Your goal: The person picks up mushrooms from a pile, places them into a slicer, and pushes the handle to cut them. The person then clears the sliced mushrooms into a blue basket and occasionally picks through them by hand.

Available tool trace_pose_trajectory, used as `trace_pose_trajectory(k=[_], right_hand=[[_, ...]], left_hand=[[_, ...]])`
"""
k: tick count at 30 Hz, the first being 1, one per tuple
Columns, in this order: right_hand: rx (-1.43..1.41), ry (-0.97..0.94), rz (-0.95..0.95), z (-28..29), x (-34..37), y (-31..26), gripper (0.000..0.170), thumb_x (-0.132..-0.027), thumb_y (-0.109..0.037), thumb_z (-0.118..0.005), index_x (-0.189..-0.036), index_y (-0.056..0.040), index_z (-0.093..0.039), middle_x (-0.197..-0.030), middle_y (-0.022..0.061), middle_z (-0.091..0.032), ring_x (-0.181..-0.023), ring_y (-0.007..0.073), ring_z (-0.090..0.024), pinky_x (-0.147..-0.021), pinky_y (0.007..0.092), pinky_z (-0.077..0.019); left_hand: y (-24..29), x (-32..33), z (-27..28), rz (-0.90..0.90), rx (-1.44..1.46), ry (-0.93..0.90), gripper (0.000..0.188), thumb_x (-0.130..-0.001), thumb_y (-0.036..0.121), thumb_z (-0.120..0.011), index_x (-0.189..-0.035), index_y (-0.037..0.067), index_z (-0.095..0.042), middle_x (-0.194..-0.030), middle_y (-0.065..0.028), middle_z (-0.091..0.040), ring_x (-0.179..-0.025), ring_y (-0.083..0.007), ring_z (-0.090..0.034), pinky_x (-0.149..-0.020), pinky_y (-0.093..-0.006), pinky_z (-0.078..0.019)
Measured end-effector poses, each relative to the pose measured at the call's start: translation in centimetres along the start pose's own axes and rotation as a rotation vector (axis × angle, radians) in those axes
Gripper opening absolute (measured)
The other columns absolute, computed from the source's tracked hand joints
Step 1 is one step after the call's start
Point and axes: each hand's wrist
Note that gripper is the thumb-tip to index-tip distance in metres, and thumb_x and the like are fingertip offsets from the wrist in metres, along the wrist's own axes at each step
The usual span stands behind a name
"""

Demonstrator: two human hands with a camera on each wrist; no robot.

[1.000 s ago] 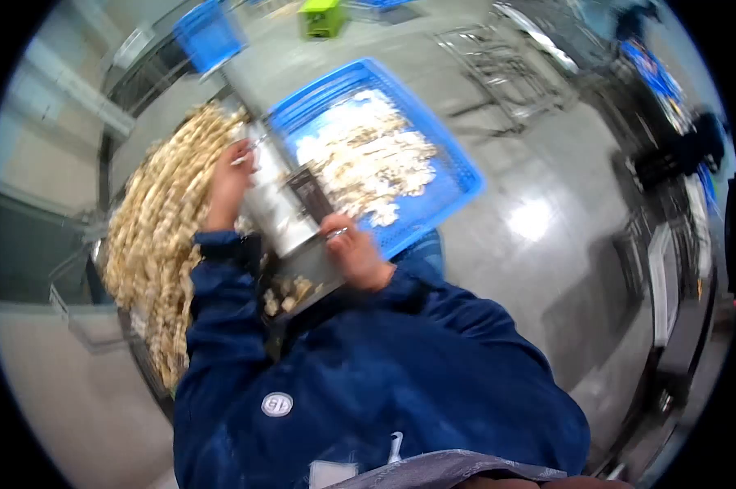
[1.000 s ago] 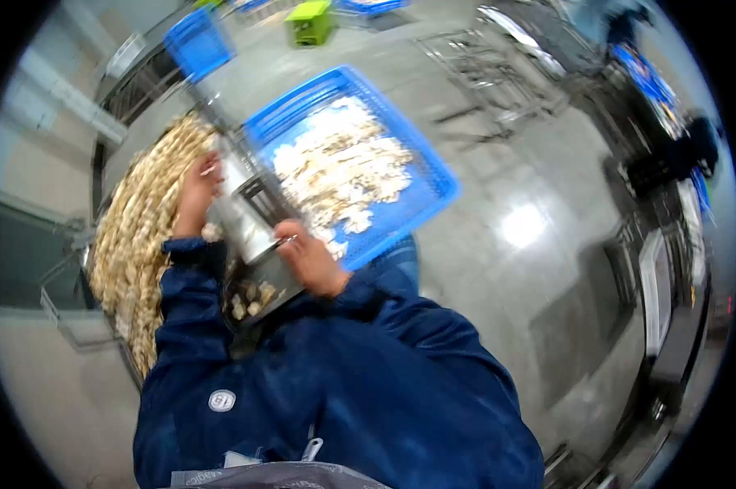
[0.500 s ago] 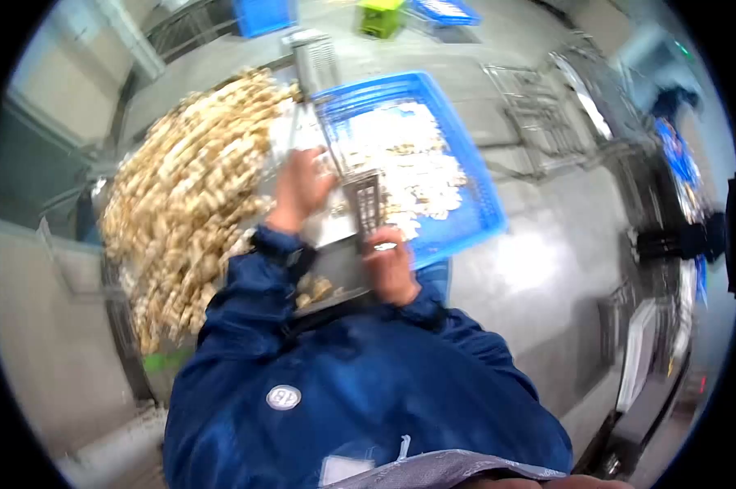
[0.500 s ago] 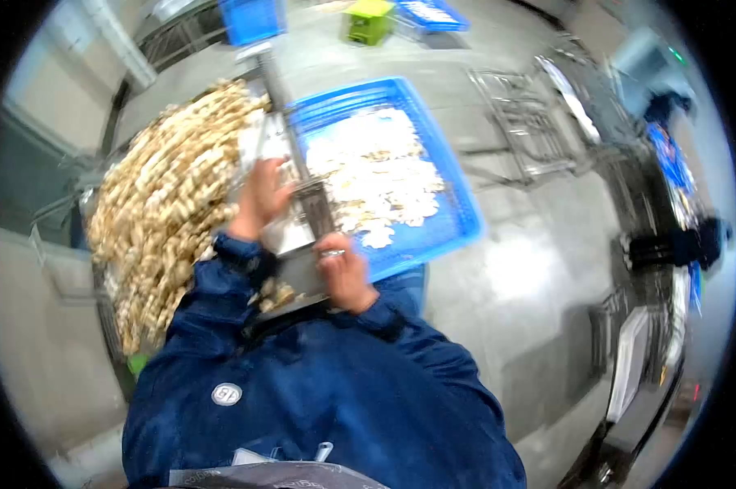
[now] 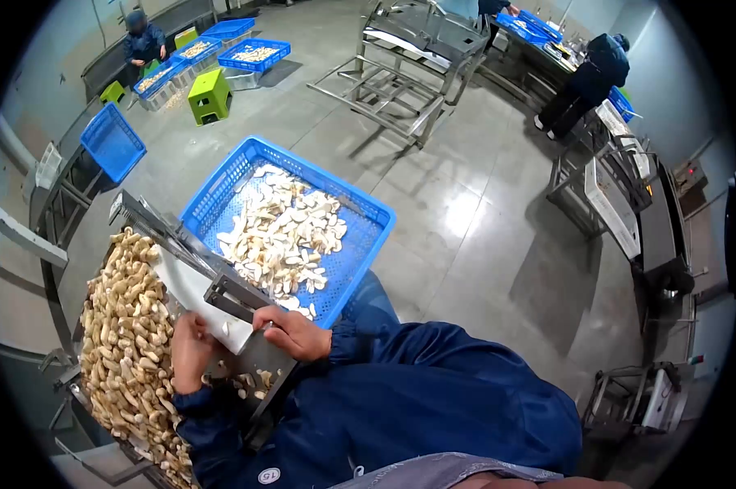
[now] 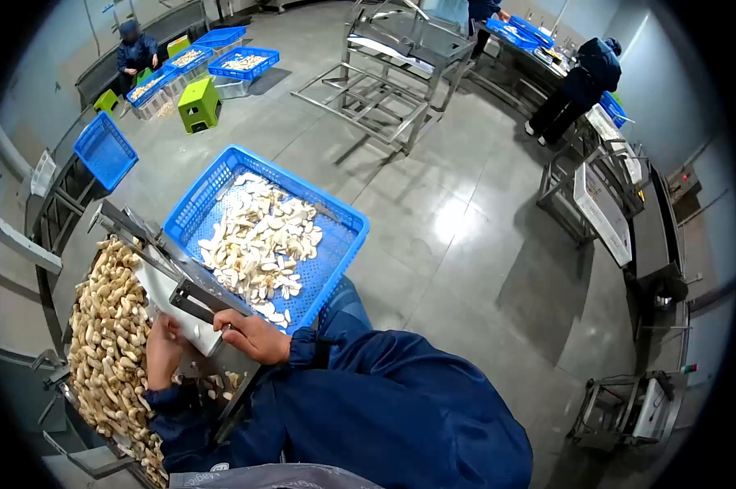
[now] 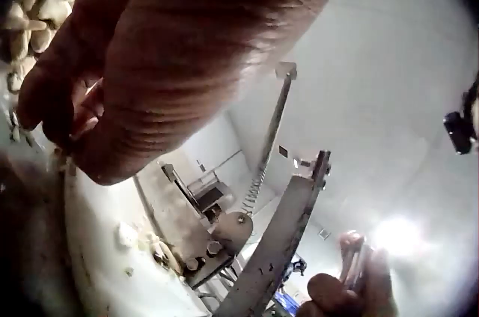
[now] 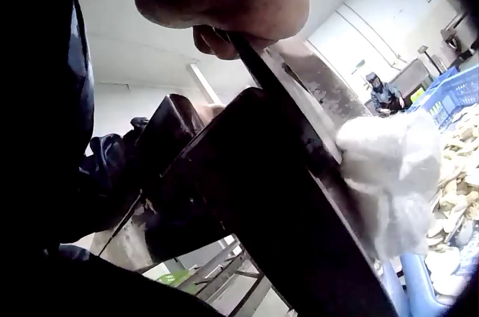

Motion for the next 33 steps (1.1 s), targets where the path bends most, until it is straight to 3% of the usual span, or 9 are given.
trace_pose_trajectory(k=[4, 8, 19, 22, 23, 24, 25, 28, 33], right_hand=[[0.015, 0.07, 0.082, -0.3, -0.2, -0.3, 0.031, -0.104, -0.036, -0.043, -0.119, -0.0093, -0.046, -0.096, 0.0146, -0.058, -0.082, 0.0331, -0.062, -0.074, 0.0384, -0.0468], [0.019, 0.076, 0.079, -0.4, -0.2, -0.2, 0.031, -0.104, -0.036, -0.042, -0.119, -0.0094, -0.046, -0.096, 0.0154, -0.057, -0.082, 0.0345, -0.062, -0.074, 0.0391, -0.0467], [0.035, 0.106, 0.098, -0.6, -0.1, -0.1, 0.029, -0.104, -0.033, -0.043, -0.119, -0.009, -0.048, -0.097, 0.0157, -0.057, -0.082, 0.0358, -0.06, -0.075, 0.039, -0.0464], [-0.019, 0.091, 0.019, -0.8, 0.2, 1.0, 0.025, -0.101, -0.027, -0.051, -0.117, -0.007, -0.051, -0.111, 0.0142, -0.056, -0.096, 0.0314, -0.059, -0.087, 0.0361, -0.046], [-0.025, 0.125, 0.074, -0.7, 0.0, 1.0, 0.026, -0.101, -0.025, -0.053, -0.119, -0.0069, -0.053, -0.11, 0.0128, -0.057, -0.098, 0.027, -0.059, -0.089, 0.034, -0.046], [-0.096, 0.092, -0.091, -0.7, 0.5, 0.9, 0.027, -0.101, -0.026, -0.052, -0.119, -0.0061, -0.052, -0.107, 0.0119, -0.057, -0.094, 0.0218, -0.058, -0.085, 0.0319, -0.0461], [-0.102, 0.096, -0.065, -0.8, 0.8, 1.1, 0.027, -0.102, -0.027, -0.051, -0.118, -0.006, -0.052, -0.099, 0.0091, -0.056, -0.083, 0.0174, -0.055, -0.076, 0.0301, -0.0446], [-0.131, 0.122, -0.018, -1.0, 0.6, 2.0, 0.028, -0.103, -0.03, -0.048, -0.117, -0.0055, -0.051, -0.079, 0.0019, -0.054, -0.061, 0.0072, -0.048, -0.056, 0.0243, -0.0404], [-0.192, 0.134, 0.039, -1.3, 0.4, 2.2, 0.043, -0.102, -0.044, -0.046, -0.118, -0.0047, -0.046, -0.073, 0.001, -0.05, -0.057, 0.0058, -0.042, -0.052, 0.0206, -0.0345]], left_hand=[[-1.1, 2.0, 1.7, 0.192, 0.102, 0.051, 0.02, -0.081, 0.002, -0.064, -0.101, 0.001, -0.057, -0.086, -0.0161, -0.056, -0.086, -0.0361, -0.059, -0.074, -0.0419, -0.0477], [-2.8, 2.4, 1.3, -0.028, -0.369, 0.288, 0.024, -0.084, 0.0, -0.061, -0.107, 0.002, -0.057, -0.108, -0.0181, -0.054, -0.1, -0.0372, -0.057, -0.082, -0.0436, -0.047], [-2.3, 3.6, 1.0, 0.079, -0.394, 0.112, 0.016, -0.082, 0.002, -0.059, -0.098, 0.004, -0.06, -0.096, -0.0173, -0.057, -0.09, -0.0398, -0.057, -0.075, -0.0456, -0.0473], [-3.5, 3.4, 0.8, -0.031, -0.185, 0.254, 0.012, -0.086, 0.005, -0.061, -0.098, 0.004, -0.06, -0.095, -0.0172, -0.061, -0.087, -0.0371, -0.06, -0.073, -0.0425, -0.0485], [-2.6, 2.8, 1.3, 0.054, 0.016, 0.27, 0.01, -0.09, 0.012, -0.063, -0.096, 0.004, -0.06, -0.087, -0.0165, -0.063, -0.08, -0.0321, -0.062, -0.07, -0.0385, -0.0481], [-1.3, 2.3, 2.2, 0.182, 0.058, 0.248, 0.014, -0.093, 0.017, -0.063, -0.095, 0.003, -0.061, -0.078, -0.0147, -0.061, -0.072, -0.0275, -0.06, -0.066, -0.0356, -0.0468], [-7.7, 1.6, -1.1, 0.169, 0.257, 0.295, 0.016, -0.093, 0.018, -0.063, -0.094, 0.002, -0.06, -0.078, -0.014, -0.061, -0.07, -0.0245, -0.058, -0.063, -0.0351, -0.0452], [-1.9, 0.2, 1.5, 0.308, 0.704, 0.253, 0.023, -0.097, 0.02, -0.062, -0.109, 0.001, -0.061, -0.081, -0.0003, -0.06, -0.068, -0.0071, -0.056, -0.055, -0.0235, -0.0458], [-0.4, -3.5, 1.2, 0.193, 0.871, 0.154, 0.032, -0.099, 0.025, -0.059, -0.12, 0.002, -0.059, -0.1, -0.0061, -0.066, -0.083, -0.0127, -0.064, -0.066, -0.0254, -0.0532]])
Point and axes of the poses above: each hand's wrist, its own x-axis away from the middle knuckle, its own z-axis out of the back of the hand, y = z × x
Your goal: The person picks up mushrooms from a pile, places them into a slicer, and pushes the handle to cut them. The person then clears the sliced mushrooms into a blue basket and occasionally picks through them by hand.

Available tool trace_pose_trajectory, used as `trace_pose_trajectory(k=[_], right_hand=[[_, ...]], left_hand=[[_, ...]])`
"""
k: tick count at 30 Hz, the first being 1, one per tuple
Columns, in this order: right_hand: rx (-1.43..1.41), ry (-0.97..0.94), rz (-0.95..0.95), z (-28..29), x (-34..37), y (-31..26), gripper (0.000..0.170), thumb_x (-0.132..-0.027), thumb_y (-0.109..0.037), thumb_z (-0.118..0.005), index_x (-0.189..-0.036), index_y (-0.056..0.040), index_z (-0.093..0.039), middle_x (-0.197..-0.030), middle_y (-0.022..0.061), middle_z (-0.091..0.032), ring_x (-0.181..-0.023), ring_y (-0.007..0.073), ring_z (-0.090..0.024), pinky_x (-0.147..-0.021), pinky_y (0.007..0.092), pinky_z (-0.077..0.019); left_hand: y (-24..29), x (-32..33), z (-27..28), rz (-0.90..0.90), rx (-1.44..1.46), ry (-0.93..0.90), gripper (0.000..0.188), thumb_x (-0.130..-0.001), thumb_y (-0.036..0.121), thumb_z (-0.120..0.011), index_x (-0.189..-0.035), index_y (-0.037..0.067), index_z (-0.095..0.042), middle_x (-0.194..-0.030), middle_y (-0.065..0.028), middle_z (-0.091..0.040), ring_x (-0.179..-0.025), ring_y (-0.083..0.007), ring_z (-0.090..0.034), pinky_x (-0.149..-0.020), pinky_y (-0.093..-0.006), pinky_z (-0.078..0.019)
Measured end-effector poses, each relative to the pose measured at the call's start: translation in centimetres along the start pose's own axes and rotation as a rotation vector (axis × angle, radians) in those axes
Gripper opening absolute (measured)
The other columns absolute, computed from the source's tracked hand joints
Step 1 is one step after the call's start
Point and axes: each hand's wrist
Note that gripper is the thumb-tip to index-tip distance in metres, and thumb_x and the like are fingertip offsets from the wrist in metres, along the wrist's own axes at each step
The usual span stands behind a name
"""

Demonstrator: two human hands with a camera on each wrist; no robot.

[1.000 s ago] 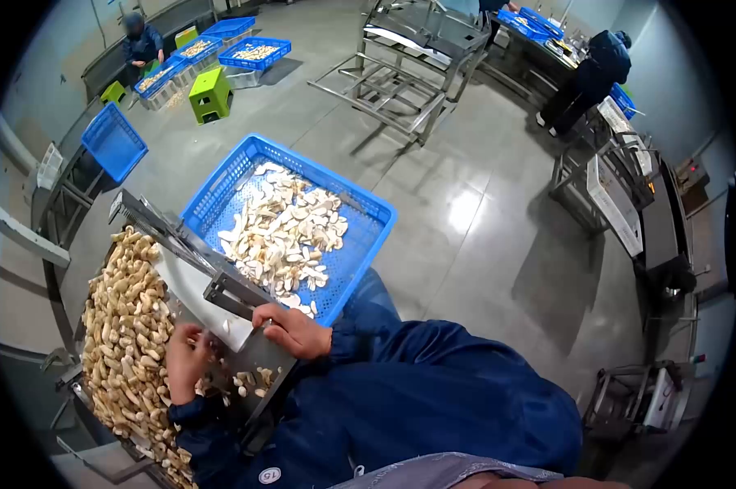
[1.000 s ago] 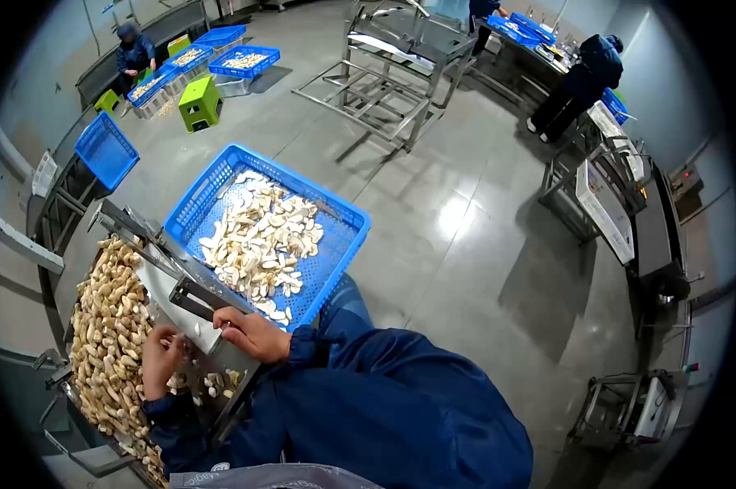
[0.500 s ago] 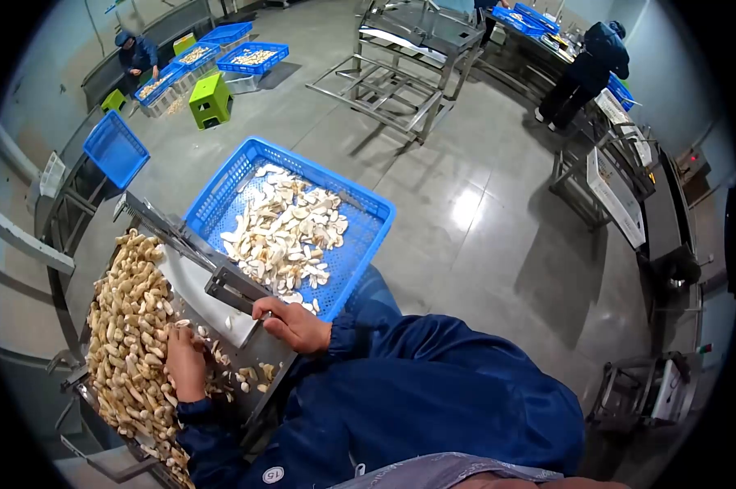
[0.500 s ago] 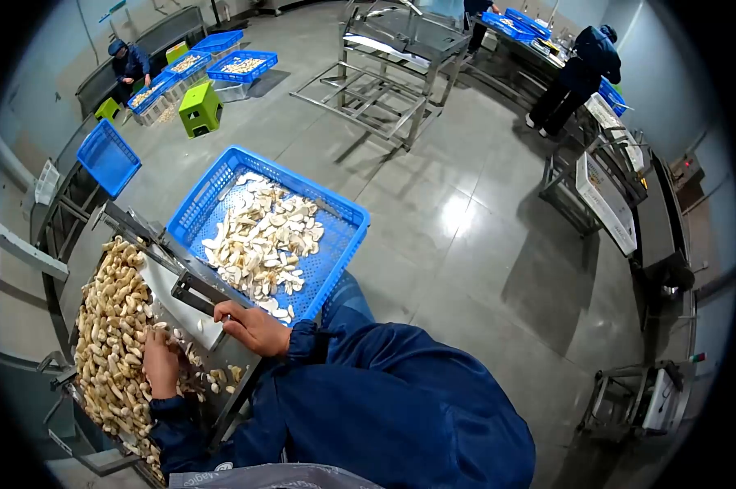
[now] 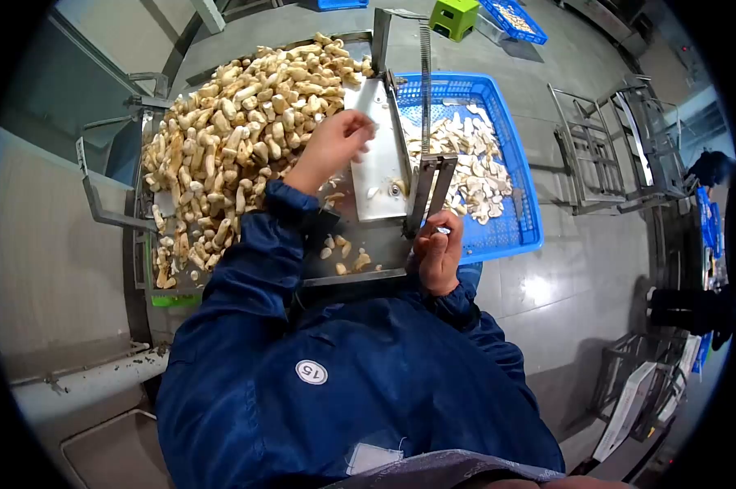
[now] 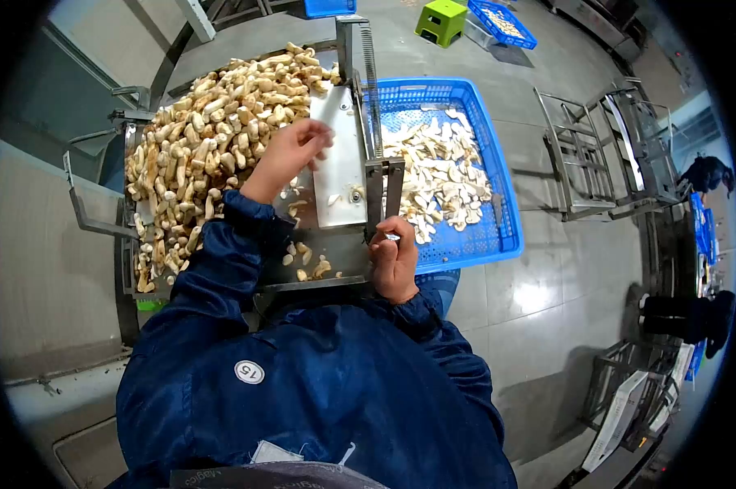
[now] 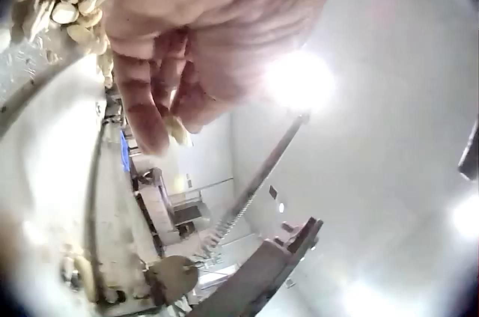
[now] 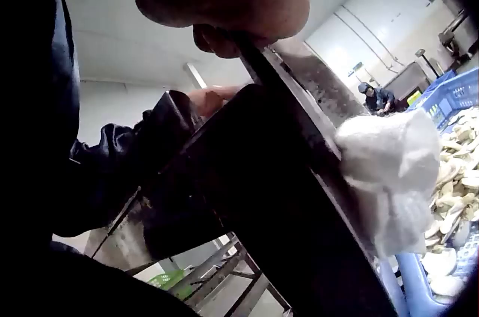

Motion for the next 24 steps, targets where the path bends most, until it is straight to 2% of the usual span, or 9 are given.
trace_pose_trajectory(k=[4, 7, 9, 10, 12, 15, 19, 22, 24], right_hand=[[0.055, 0.006, -0.018, 0.1, 0.0, -0.4, 0.041, -0.103, -0.043, -0.044, -0.117, -0.0041, -0.046, -0.073, 0.0022, -0.051, -0.056, 0.0064, -0.044, -0.051, 0.0213, -0.0355], [0.038, 0.022, -0.007, 0.2, 0.1, 0.0, 0.04, -0.103, -0.041, -0.045, -0.117, -0.0027, -0.047, -0.07, 0.0016, -0.051, -0.055, 0.0067, -0.045, -0.052, 0.0209, -0.0363], [0.024, 0.003, 0.016, 0.1, -0.1, -0.1, 0.039, -0.103, -0.039, -0.045, -0.116, -0.0025, -0.047, -0.07, 0.0021, -0.052, -0.055, 0.0066, -0.045, -0.051, 0.0211, -0.0365], [0.022, -0.005, 0.023, 0.1, 0.0, -0.2, 0.038, -0.104, -0.038, -0.045, -0.116, -0.0024, -0.047, -0.07, 0.0023, -0.052, -0.055, 0.0066, -0.046, -0.051, 0.0212, -0.0366], [0.01, -0.013, 0.001, 0.1, 0.2, 0.0, 0.029, -0.104, -0.028, -0.046, -0.117, -0.0022, -0.049, -0.077, 0.0039, -0.055, -0.058, 0.0073, -0.048, -0.053, 0.0226, -0.0404], [0.045, -0.061, -0.063, 0.6, -0.1, -0.8, 0.022, -0.1, -0.017, -0.049, -0.117, -0.0032, -0.051, -0.085, 0.0055, -0.057, -0.06, 0.0077, -0.05, -0.056, 0.0243, -0.0428], [0.03, -0.082, -0.095, 0.9, 0.0, -1.3, 0.032, -0.102, -0.032, -0.051, -0.118, -0.0049, -0.052, -0.085, 0.0067, -0.057, -0.066, 0.0133, -0.053, -0.064, 0.0263, -0.0441], [0.075, -0.063, -0.054, 0.8, 0.1, -0.7, 0.031, -0.102, -0.031, -0.051, -0.118, -0.0045, -0.052, -0.087, 0.0067, -0.057, -0.064, 0.0127, -0.053, -0.062, 0.0264, -0.0443], [0.068, -0.049, -0.031, 0.9, 0.1, -0.6, 0.027, -0.102, -0.027, -0.051, -0.117, -0.0038, -0.052, -0.087, 0.0069, -0.057, -0.063, 0.0115, -0.053, -0.06, 0.0258, -0.0443]], left_hand=[[6.3, -1.3, -0.2, -0.24, 0.083, -0.081, 0.044, -0.101, 0.028, -0.054, -0.139, 0.007, -0.05, -0.135, -0.0109, -0.056, -0.109, -0.0185, -0.062, -0.076, -0.0287, -0.0569], [5.0, -2.2, 3.8, -0.358, -0.74, 0.174, 0.029, -0.095, 0.017, -0.06, -0.122, 0.006, -0.064, -0.122, -0.0132, -0.063, -0.097, -0.022, -0.067, -0.074, -0.034, -0.0567], [3.5, -0.6, 4.8, -0.302, -1.067, 0.133, 0.02, -0.087, 0.014, -0.065, -0.105, 0.007, -0.068, -0.102, -0.017, -0.065, -0.09, -0.0348, -0.065, -0.077, -0.0431, -0.0535], [2.8, 0.6, 4.4, -0.162, -1.2, 0.111, 0.019, -0.084, 0.009, -0.064, -0.102, 0.01, -0.069, -0.098, -0.0144, -0.064, -0.09, -0.035, -0.064, -0.078, -0.0438, -0.0535], [-0.2, 1.6, 4.2, -0.306, -1.467, 0.062, 0.014, -0.077, 0.001, -0.061, -0.089, 0.006, -0.066, -0.093, -0.0128, -0.06, -0.097, -0.0306, -0.062, -0.075, -0.0407, -0.054], [-2.9, 2.0, 4.2, -0.422, -1.468, 0.069, 0.012, -0.073, 0.003, -0.06, -0.085, 0.007, -0.06, -0.094, -0.0117, -0.056, -0.096, -0.0329, -0.056, -0.075, -0.0417, -0.0512], [-0.1, 1.0, 4.0, -0.4, -1.249, 0.132, 0.013, -0.084, 0.013, -0.066, -0.095, 0.009, -0.06, -0.097, -0.012, -0.061, -0.093, -0.0318, -0.061, -0.074, -0.0403, -0.051], [1.1, -0.7, 2.3, -0.056, -0.808, 0.18, 0.02, -0.087, 0.019, -0.07, -0.098, 0.007, -0.06, -0.094, -0.0134, -0.066, -0.081, -0.0327, -0.065, -0.07, -0.0386, -0.0517], [-1.5, -3.3, 0.8, 0.105, -0.371, 0.11, 0.027, -0.09, 0.019, -0.069, -0.104, -0.002, -0.057, -0.091, -0.013, -0.068, -0.074, -0.0201, -0.067, -0.057, -0.0311, -0.053]])
Point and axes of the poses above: each hand's wrist, its own x-axis away from the middle knuckle, its own z-axis out of the back of the hand, y = z × x
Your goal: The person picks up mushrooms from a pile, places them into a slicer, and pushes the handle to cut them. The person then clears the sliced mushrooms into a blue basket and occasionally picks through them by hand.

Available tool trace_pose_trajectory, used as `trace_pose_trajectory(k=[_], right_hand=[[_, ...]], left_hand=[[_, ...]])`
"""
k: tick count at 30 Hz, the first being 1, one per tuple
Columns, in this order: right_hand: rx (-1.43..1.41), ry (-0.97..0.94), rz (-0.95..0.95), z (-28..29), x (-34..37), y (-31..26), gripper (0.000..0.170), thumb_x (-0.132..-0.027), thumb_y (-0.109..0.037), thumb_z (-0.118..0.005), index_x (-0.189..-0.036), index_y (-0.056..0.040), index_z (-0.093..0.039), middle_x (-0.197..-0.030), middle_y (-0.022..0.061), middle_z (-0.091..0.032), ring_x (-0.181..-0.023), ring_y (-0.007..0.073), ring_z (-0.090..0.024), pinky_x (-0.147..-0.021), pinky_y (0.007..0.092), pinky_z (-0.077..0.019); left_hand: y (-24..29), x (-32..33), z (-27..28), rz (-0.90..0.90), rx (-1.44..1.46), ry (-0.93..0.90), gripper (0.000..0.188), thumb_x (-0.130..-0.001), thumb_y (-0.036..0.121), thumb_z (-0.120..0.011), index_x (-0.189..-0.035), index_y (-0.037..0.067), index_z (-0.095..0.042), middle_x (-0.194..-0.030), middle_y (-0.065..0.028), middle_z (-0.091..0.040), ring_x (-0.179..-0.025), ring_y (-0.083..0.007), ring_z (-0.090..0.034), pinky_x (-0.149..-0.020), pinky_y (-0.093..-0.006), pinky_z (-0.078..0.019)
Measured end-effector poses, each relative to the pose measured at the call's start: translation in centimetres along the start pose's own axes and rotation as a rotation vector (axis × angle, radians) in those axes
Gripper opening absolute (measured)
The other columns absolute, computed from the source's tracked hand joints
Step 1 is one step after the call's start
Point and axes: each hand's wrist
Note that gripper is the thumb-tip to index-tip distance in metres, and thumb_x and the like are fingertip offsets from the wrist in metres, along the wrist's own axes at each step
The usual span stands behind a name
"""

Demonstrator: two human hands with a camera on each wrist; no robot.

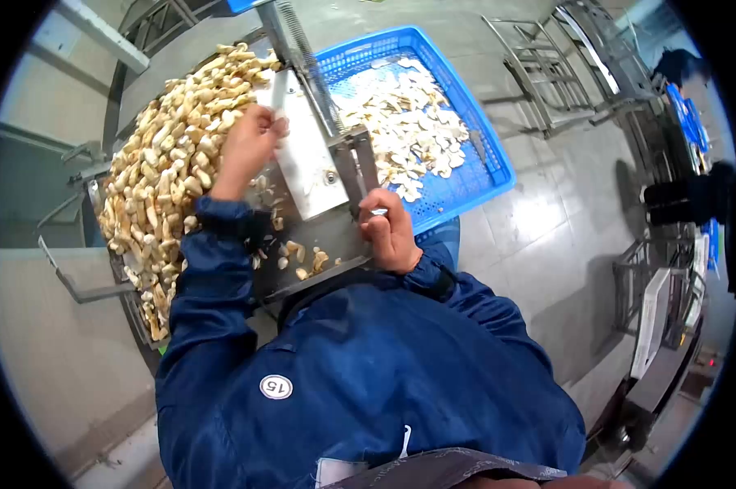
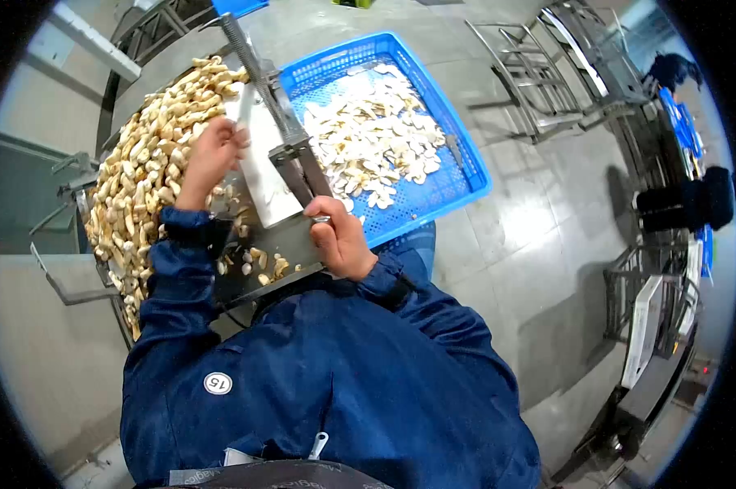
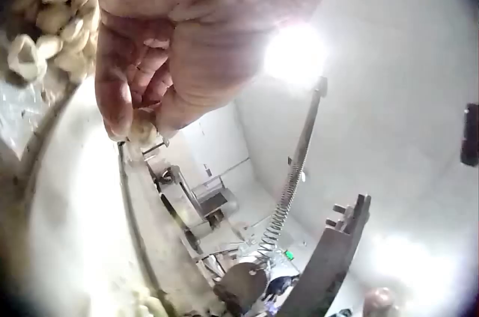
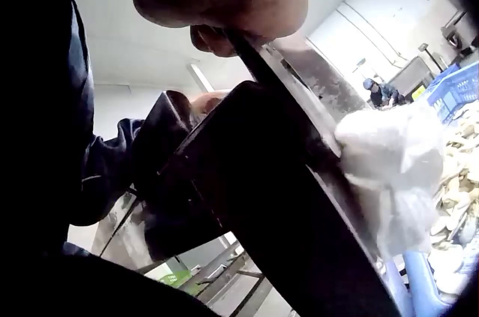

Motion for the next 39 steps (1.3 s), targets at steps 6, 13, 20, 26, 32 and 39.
trace_pose_trajectory(k=[6, 13, 20, 26, 32, 39], right_hand=[[-0.015, 0.03, 0.022, -0.4, 0.1, 0.3, 0.029, -0.104, -0.029, -0.046, -0.118, -0.0034, -0.048, -0.075, 0.0036, -0.054, -0.061, 0.0077, -0.049, -0.055, 0.0232, -0.0408], [-0.058, 0.069, 0.043, -0.8, 0.1, 0.3, 0.028, -0.103, -0.027, -0.046, -0.116, -0.0015, -0.046, -0.074, 0.0027, -0.053, -0.06, 0.0074, -0.045, -0.055, 0.0223, -0.0377], [-0.229, -0.029, -0.175, -1.8, -8.0, -10.5, 0.033, -0.106, -0.036, -0.04, -0.119, -0.0054, -0.042, -0.066, -0.0017, -0.043, -0.054, 0.0049, -0.033, -0.048, 0.0207, -0.0289], [-0.133, 0.068, -0.071, -2.2, -5.3, -6.8, 0.04, -0.104, -0.043, -0.042, -0.116, -0.005, -0.043, -0.066, -0.0019, -0.045, -0.052, 0.0038, -0.033, -0.045, 0.0199, -0.0254], [0.109, 0.117, 0.062, -1.5, -3.5, -3.6, 0.049, -0.101, -0.053, -0.042, -0.112, -0.0052, -0.042, -0.062, -0.0007, -0.045, -0.048, 0.006, -0.035, -0.044, 0.0216, -0.0251], [0.048, 0.129, 0.002, -1.5, -3.0, -3.8, 0.045, -0.102, -0.048, -0.043, -0.113, -0.0049, -0.044, -0.069, 0.0002, -0.045, -0.054, 0.0059, -0.036, -0.049, 0.0197, -0.0281]], left_hand=[[0.0, -1.3, -5.5, -0.046, 0.268, 0.091, 0.027, -0.094, 0.018, -0.064, -0.102, -0.008, -0.061, -0.08, -0.0112, -0.067, -0.062, -0.0146, -0.067, -0.055, -0.0273, -0.0538], [-1.1, -0.4, -6.8, -0.086, 0.383, 0.19, 0.028, -0.087, 0.013, -0.07, -0.106, -0.006, -0.061, -0.078, -0.0146, -0.07, -0.063, -0.0155, -0.07, -0.057, -0.0262, -0.0542], [-1.5, -0.8, -8.2, -0.164, 0.308, 0.285, 0.014, -0.084, 0.012, -0.073, -0.091, 0.001, -0.07, -0.077, -0.0129, -0.072, -0.066, -0.0203, -0.07, -0.063, -0.0305, -0.0546], [-0.3, 0.8, -6.3, -0.213, 0.123, 0.255, 0.015, -0.082, 0.015, -0.075, -0.091, 0.004, -0.074, -0.083, -0.0134, -0.073, -0.073, -0.0253, -0.071, -0.069, -0.0325, -0.0553], [-0.6, 0.4, -6.9, -0.256, -0.013, 0.328, 0.014, -0.081, 0.02, -0.075, -0.088, 0.008, -0.074, -0.08, -0.0139, -0.07, -0.073, -0.0306, -0.069, -0.066, -0.0374, -0.0531], [-0.8, 0.4, -7.4, -0.237, 0.134, 0.312, 0.014, -0.083, 0.019, -0.073, -0.091, 0.008, -0.074, -0.085, -0.0137, -0.071, -0.078, -0.0304, -0.069, -0.071, -0.0358, -0.0535]])
Point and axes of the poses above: each hand's wrist, its own x-axis away from the middle knuckle, its own z-axis out of the back of the hand, y = z × x
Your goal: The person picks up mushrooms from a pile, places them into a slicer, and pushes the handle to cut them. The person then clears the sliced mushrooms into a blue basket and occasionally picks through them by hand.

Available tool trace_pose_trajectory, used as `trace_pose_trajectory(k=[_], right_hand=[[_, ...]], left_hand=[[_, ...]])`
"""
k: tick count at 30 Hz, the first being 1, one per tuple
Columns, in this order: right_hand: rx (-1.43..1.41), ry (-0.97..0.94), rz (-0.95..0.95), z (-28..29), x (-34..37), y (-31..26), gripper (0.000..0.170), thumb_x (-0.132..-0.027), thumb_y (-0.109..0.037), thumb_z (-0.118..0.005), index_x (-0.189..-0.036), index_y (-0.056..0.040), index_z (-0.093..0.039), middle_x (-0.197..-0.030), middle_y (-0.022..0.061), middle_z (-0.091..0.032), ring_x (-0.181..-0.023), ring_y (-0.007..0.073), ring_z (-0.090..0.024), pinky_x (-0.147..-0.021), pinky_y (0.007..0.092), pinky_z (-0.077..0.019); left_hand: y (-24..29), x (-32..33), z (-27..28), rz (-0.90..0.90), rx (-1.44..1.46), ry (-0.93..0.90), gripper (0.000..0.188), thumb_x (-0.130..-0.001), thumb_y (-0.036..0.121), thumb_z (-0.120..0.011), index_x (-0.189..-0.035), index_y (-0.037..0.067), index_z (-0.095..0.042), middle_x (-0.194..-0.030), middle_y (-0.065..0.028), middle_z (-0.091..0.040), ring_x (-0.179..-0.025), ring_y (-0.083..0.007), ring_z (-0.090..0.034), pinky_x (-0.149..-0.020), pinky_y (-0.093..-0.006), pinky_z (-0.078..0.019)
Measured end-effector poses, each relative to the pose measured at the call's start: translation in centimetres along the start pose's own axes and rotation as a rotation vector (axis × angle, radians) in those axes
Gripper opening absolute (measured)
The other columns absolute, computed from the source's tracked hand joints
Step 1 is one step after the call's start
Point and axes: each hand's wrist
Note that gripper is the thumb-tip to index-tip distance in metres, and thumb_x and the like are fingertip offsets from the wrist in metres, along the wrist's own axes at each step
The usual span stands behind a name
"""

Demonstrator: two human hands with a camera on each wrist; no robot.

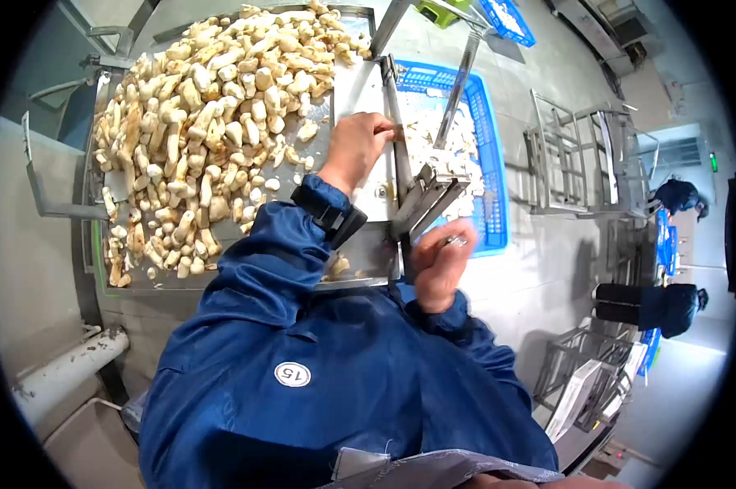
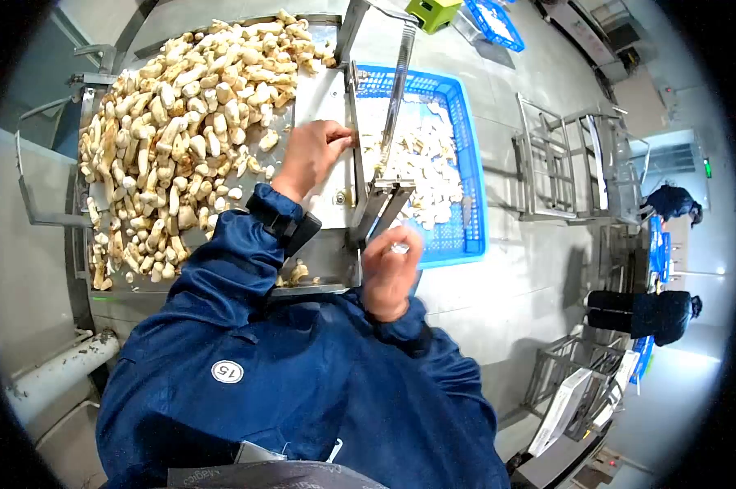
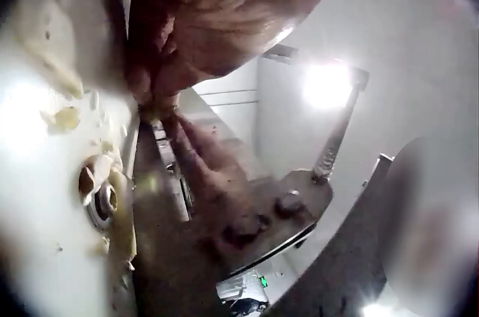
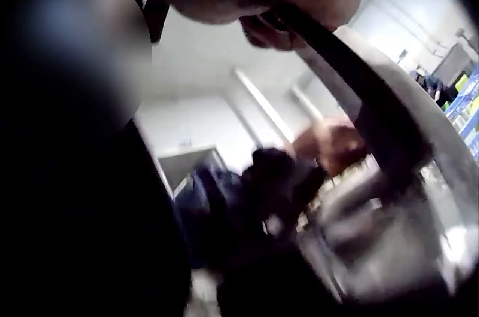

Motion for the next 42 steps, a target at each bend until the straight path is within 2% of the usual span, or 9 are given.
trace_pose_trajectory(k=[8, 12, 18, 22, 28, 32, 39, 40, 42], right_hand=[[-0.217, -0.038, -0.224, -1.9, -4.5, -7.0, 0.037, -0.104, -0.042, -0.043, -0.118, -0.0074, -0.045, -0.067, -0.0012, -0.042, -0.053, 0.0043, -0.031, -0.046, 0.0191, -0.0247], [0.04, 0.085, 0.053, -0.8, 1.3, 1.6, 0.045, -0.103, -0.049, -0.041, -0.111, -0.0045, -0.047, -0.069, -0.0015, -0.045, -0.054, 0.0039, -0.033, -0.048, 0.0194, -0.0261], [-0.214, -0.037, -0.278, -1.3, -3.8, -6.7, 0.039, -0.105, -0.04, -0.041, -0.116, -0.0034, -0.045, -0.069, -0.003, -0.043, -0.058, 0.0041, -0.035, -0.051, 0.0209, -0.0275], [-0.123, -0.017, -0.082, -0.6, -0.3, -1.7, 0.037, -0.104, -0.038, -0.043, -0.117, -0.0041, -0.047, -0.071, -0.0034, -0.046, -0.06, 0.0041, -0.037, -0.056, 0.0205, -0.0314], [0.066, -0.028, -0.022, 0.5, 2.1, 1.2, 0.029, -0.102, -0.03, -0.05, -0.114, -0.0042, -0.053, -0.099, 0.0135, -0.061, -0.081, 0.0269, -0.062, -0.074, 0.0328, -0.0489], [0.075, -0.078, 0.08, 1.3, 2.0, 1.7, 0.03, -0.102, -0.031, -0.051, -0.118, -0.0062, -0.05, -0.101, 0.0135, -0.062, -0.078, 0.0305, -0.065, -0.071, 0.0348, -0.0508], [0.022, -0.102, 0.121, 1.5, 1.6, 2.0, 0.03, -0.101, -0.034, -0.051, -0.117, -0.0083, -0.05, -0.102, 0.0134, -0.064, -0.083, 0.0344, -0.067, -0.07, 0.0386, -0.0517], [0.018, -0.112, 0.105, 1.4, 1.6, 2.0, 0.03, -0.101, -0.034, -0.051, -0.117, -0.0084, -0.05, -0.102, 0.0133, -0.064, -0.084, 0.0346, -0.067, -0.07, 0.0391, -0.0516], [0.01, -0.135, 0.074, 1.7, 1.7, 1.6, 0.03, -0.101, -0.034, -0.051, -0.117, -0.0088, -0.05, -0.101, 0.013, -0.064, -0.084, 0.0351, -0.067, -0.069, 0.0401, -0.0514]], left_hand=[[-0.3, 0.0, -0.4, -0.02, -0.05, 0.003, 0.016, -0.082, 0.018, -0.073, -0.093, 0.007, -0.073, -0.086, -0.0151, -0.071, -0.078, -0.0311, -0.07, -0.072, -0.037, -0.054], [-0.4, -0.1, -0.4, 0.038, 0.067, -0.011, 0.016, -0.082, 0.017, -0.074, -0.091, 0.004, -0.071, -0.084, -0.0131, -0.072, -0.078, -0.026, -0.071, -0.072, -0.0343, -0.0552], [0.6, -0.5, -0.1, 0.076, -0.002, -0.04, 0.02, -0.081, 0.013, -0.076, -0.095, 0.001, -0.066, -0.085, -0.0155, -0.071, -0.077, -0.0264, -0.071, -0.067, -0.0343, -0.0551], [-0.4, -1.0, 0.1, 0.1, 0.042, -0.16, 0.031, -0.093, 0.017, -0.065, -0.112, -0.007, -0.061, -0.093, -0.0131, -0.072, -0.083, -0.0178, -0.07, -0.073, -0.0257, -0.0558], [4.4, -1.1, 1.0, 0.405, 0.3, -0.272, 0.026, -0.098, 0.011, -0.051, -0.113, -0.007, -0.063, -0.098, -0.009, -0.068, -0.091, -0.0172, -0.066, -0.082, -0.027, -0.0534], [1.1, -1.4, 0.9, 0.253, 0.493, -0.213, 0.031, -0.099, 0.012, -0.057, -0.126, -0.003, -0.058, -0.113, -0.0092, -0.066, -0.101, -0.0172, -0.064, -0.087, -0.0301, -0.0522], [1.8, -0.9, 7.8, 0.085, -0.634, -0.18, 0.032, -0.087, 0.015, -0.068, -0.115, 0.001, -0.065, -0.104, -0.0157, -0.066, -0.089, -0.0244, -0.064, -0.077, -0.0369, -0.0516], [0.5, 0.0, 9.0, -0.28, -0.9, -0.152, 0.031, -0.083, 0.012, -0.07, -0.112, 0.002, -0.065, -0.097, -0.0169, -0.065, -0.087, -0.033, -0.062, -0.079, -0.0409, -0.0503], [-1.1, 1.1, 10.3, -0.36, -1.052, -0.242, 0.027, -0.081, 0.009, -0.071, -0.106, 0.001, -0.065, -0.096, -0.018, -0.064, -0.091, -0.0364, -0.061, -0.082, -0.043, -0.0486]])
Point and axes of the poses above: each hand's wrist, its own x-axis away from the middle knuckle, its own z-axis out of the back of the hand, y = z × x
